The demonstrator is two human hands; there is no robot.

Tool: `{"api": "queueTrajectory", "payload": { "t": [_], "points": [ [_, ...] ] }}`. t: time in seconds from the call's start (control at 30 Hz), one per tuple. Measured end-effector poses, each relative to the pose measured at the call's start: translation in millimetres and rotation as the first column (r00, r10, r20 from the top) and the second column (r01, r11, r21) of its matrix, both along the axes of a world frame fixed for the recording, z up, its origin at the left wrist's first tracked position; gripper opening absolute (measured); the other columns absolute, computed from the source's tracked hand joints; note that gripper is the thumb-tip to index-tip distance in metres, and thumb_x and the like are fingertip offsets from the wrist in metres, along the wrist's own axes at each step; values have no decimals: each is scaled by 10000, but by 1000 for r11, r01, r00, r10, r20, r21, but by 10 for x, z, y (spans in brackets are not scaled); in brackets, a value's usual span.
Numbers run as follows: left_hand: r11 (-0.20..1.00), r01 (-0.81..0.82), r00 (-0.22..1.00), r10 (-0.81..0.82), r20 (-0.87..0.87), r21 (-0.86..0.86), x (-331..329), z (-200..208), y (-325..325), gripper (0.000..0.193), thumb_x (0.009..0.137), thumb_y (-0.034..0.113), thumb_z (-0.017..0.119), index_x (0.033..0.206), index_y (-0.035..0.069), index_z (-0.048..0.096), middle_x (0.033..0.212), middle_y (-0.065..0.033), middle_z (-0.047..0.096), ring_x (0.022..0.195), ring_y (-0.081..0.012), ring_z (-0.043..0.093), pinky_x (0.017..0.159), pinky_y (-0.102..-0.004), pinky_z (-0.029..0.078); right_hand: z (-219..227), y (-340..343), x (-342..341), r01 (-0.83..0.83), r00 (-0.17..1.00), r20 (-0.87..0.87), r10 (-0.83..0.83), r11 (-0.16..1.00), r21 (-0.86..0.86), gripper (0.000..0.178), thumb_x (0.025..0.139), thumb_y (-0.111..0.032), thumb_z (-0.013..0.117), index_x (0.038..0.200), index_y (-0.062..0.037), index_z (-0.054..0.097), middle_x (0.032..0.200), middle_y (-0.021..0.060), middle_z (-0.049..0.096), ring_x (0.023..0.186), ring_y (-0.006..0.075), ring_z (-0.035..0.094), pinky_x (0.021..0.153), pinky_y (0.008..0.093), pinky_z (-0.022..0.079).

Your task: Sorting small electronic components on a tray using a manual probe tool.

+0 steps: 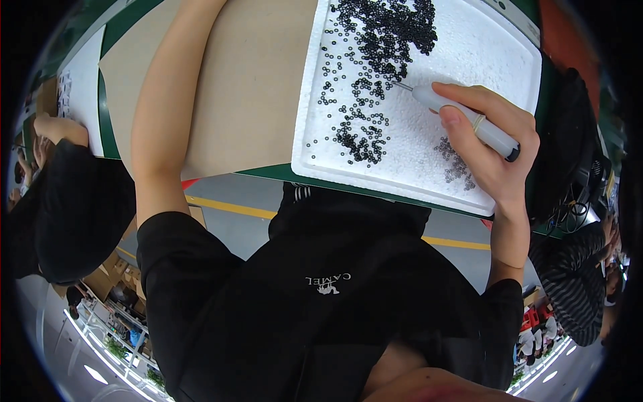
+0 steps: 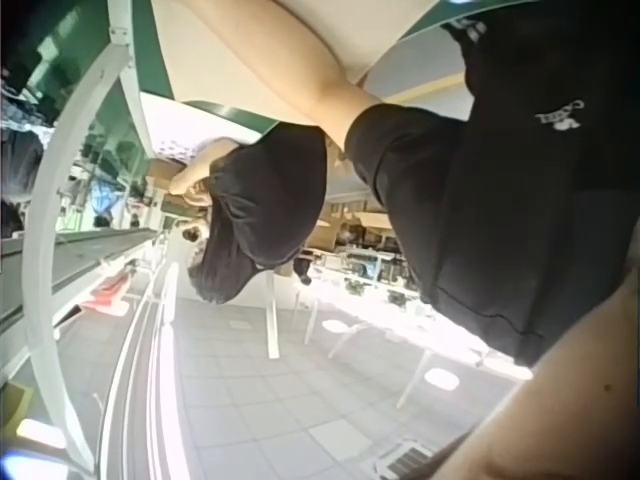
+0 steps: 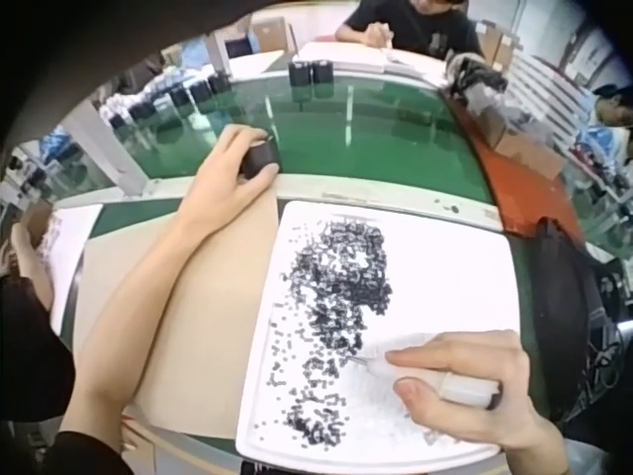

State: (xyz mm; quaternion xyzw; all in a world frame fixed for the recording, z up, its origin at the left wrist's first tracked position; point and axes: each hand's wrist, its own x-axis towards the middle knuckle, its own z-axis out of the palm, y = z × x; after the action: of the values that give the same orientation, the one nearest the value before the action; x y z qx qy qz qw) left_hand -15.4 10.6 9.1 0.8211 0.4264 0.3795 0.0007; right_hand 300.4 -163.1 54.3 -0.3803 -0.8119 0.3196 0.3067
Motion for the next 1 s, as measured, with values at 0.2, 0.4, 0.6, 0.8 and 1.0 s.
{"api": "queueTrajectory", "payload": {
  "t": [0.2,0.4,0.6,0.8,1.0],
  "points": [
    [999,-5,1000,6,28,-42,32,4,-37,395,896,170,717,1221,2,569,1158,-176,555,1095,-362,616,896,-385,509,99,-31,1,9,999,44,-6,996,-86,198,890,-129,741,1027,11,770,868,111,758,702,133,688,630,215,487],
    [998,-20,1000,21,21,-59,-12,61,-47,393,893,165,718,1215,-5,570,1153,-176,556,1073,-358,620,892,-373,509,35,2,-13,-17,1000,-1,17,994,-105,195,926,-163,706,1016,-3,770,841,95,750,664,88,638,588,207,441],
    [994,-64,994,71,78,-90,-25,285,-61,384,893,144,705,1214,-15,567,1141,-179,556,1044,-358,622,879,-360,508,187,26,41,25,987,-145,-64,967,-253,192,922,-158,708,1036,-10,752,839,78,740,641,66,606,572,199,430],
    [747,605,178,208,962,-273,315,474,-46,349,1014,334,594,1089,-6,602,1103,-193,664,1018,-350,661,902,-448,545,148,119,302,-62,862,-457,-219,849,-525,234,935,-86,686,1159,-19,699,862,64,725,645,54,584,568,209,436],
    [729,587,260,241,935,-352,1171,872,-598,333,1051,348,552,989,29,477,914,-163,627,859,-320,705,762,-434,609,215,-23,253,113,839,-473,-268,937,-330,282,958,-70,668,1223,24,660,873,83,730,653,69,597,571,232,457]
  ]
}}
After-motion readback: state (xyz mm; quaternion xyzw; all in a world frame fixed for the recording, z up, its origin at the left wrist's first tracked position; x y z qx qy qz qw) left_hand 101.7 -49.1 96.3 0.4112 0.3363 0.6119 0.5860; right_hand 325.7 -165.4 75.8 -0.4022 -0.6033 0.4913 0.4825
